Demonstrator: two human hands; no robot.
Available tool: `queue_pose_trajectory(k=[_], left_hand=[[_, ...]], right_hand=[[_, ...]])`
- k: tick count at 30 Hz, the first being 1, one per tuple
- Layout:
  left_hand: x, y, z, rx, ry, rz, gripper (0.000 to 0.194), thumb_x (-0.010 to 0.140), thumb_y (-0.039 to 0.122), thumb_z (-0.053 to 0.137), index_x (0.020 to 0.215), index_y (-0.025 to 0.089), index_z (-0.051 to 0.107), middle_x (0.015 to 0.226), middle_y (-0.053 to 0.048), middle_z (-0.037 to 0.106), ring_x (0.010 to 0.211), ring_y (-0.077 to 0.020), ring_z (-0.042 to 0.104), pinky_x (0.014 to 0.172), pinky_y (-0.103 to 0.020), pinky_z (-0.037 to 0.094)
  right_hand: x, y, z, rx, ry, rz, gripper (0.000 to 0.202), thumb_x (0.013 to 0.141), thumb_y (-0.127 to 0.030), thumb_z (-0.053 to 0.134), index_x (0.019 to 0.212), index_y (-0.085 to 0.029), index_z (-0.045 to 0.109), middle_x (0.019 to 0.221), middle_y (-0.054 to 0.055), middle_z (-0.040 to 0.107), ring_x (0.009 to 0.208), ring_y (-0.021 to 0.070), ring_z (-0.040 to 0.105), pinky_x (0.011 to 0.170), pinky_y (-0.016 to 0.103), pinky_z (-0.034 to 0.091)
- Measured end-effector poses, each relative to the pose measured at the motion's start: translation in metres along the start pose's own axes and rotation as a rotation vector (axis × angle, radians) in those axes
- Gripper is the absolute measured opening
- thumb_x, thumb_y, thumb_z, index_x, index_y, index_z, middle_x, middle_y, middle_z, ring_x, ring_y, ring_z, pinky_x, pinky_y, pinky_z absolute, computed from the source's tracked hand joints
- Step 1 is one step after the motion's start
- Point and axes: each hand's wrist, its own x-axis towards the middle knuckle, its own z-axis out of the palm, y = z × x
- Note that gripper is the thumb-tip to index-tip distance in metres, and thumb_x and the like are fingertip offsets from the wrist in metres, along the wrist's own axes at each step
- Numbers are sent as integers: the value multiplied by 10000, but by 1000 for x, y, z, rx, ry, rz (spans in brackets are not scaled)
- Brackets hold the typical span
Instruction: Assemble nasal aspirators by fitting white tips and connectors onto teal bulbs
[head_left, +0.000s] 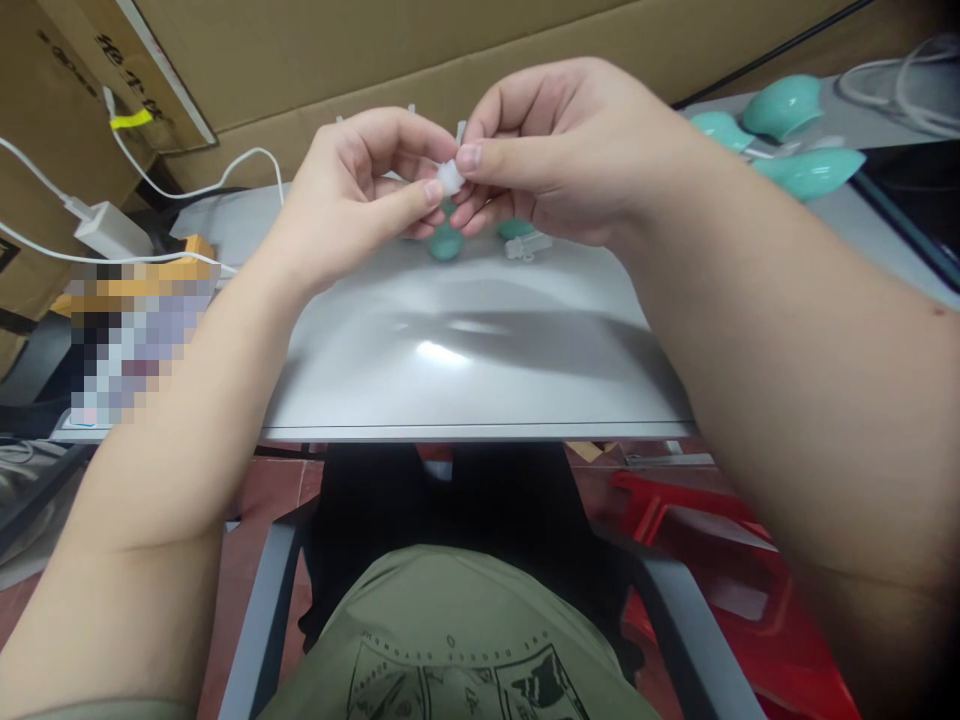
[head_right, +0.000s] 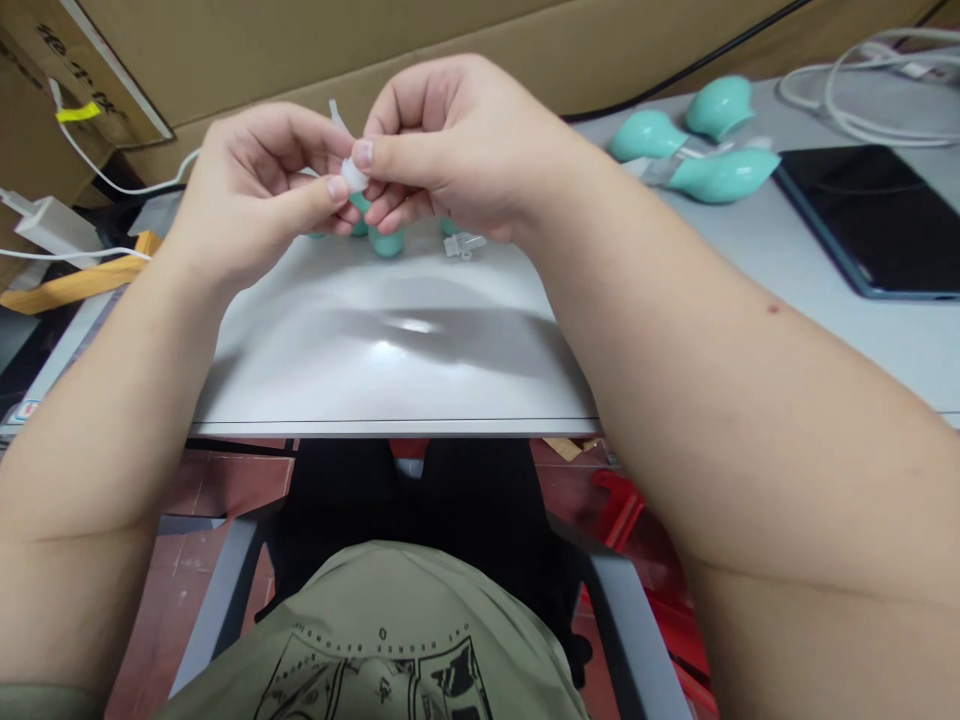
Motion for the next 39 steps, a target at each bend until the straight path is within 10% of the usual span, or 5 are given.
queue_pose_trajectory(k=[11,18,24,33,39], left_hand=[[1,-2,0,-28,86,-72,314,838,233,1093,1076,282,894,1136,-95,873,1255,-462,811,1203,-683,676],[-3,4,2,62,-21,73,216,935,281,1046,1079,311,887,1111,-53,808,1028,-314,796,957,-502,719],[-4,4,0,69,-9,-33,346,903,320,1110,1123,292,845,1136,-64,831,1133,-340,771,1095,-539,730],[-4,7,0,115,-50,51,279,918,361,1073,1097,325,862,1200,-58,849,1104,-320,760,960,-466,731],[-4,5,1,113,-105,134,92,1029,235,895,1076,313,885,1123,-36,811,1040,-269,788,916,-434,697]], right_hand=[[1,-2,3,-3,17,87,294,1088,-134,899,884,-157,689,751,40,773,668,147,797,630,188,696],[0,-5,8,-1,63,110,304,1169,-10,675,886,-118,660,753,68,775,629,148,790,588,202,685],[-2,-6,9,3,38,128,310,1159,36,640,888,-116,648,750,61,771,626,151,794,609,216,699],[-1,-4,2,10,-11,99,251,1149,-11,731,924,-110,679,807,78,788,668,169,815,648,233,721],[-1,-3,-3,-40,-78,104,438,963,-346,1086,895,-161,695,820,60,794,705,173,820,672,222,728]])
